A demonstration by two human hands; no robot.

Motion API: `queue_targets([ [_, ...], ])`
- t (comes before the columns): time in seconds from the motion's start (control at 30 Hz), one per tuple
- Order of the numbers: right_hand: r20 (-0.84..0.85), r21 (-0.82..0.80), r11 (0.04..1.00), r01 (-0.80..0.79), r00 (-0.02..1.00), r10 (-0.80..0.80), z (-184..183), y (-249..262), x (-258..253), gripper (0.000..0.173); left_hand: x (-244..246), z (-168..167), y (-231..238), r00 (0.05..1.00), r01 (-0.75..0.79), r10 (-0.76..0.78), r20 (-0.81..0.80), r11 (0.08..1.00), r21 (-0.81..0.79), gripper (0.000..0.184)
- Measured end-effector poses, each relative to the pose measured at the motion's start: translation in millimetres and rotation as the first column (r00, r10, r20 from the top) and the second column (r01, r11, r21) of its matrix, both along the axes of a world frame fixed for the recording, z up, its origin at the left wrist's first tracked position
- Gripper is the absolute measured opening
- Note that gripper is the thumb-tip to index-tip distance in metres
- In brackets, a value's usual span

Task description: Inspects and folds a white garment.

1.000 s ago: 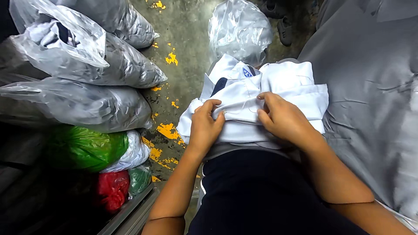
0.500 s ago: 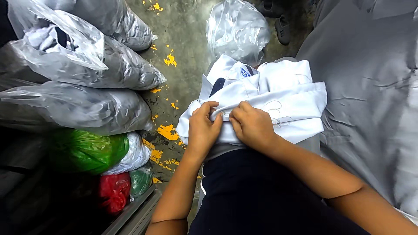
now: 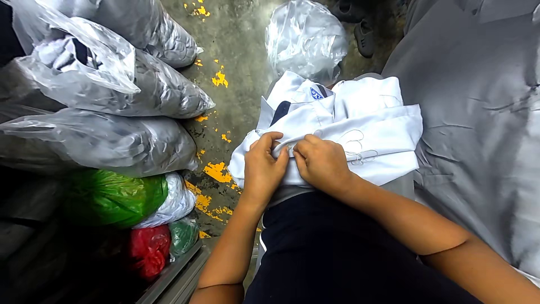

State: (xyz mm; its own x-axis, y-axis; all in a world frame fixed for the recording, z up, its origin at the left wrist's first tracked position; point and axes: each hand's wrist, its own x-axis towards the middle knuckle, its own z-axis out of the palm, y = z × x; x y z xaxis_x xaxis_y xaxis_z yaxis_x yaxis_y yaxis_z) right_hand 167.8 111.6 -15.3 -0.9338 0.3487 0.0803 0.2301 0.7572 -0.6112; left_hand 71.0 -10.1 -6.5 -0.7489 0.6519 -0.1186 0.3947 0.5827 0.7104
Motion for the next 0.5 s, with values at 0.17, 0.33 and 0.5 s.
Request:
queue_targets([
  [0.17,0.059,-0.017,1.000,-0.005,0.998,0.007,3.5,-3.1,-6.1,0.011,4.7,-2.6,3.0,0.998,0.034,-0.034,-0.061,0.999,0.001,0.029],
  [0.33,0.178,-0.111,0.994,-0.001,0.984,0.021,14.3,0.3,-5.0,0.013,0.4,-2.9,2.5,0.999,0.011,-0.009,-0.053,0.999,0.034,0.032],
  [0.5,0.124,-0.095,0.995,-0.008,0.992,0.020,17.6,1.0,3.4,0.021,-1.1,-6.0,0.2,0.995,0.031,-0.019,-0.102,0.993,0.116,0.030],
])
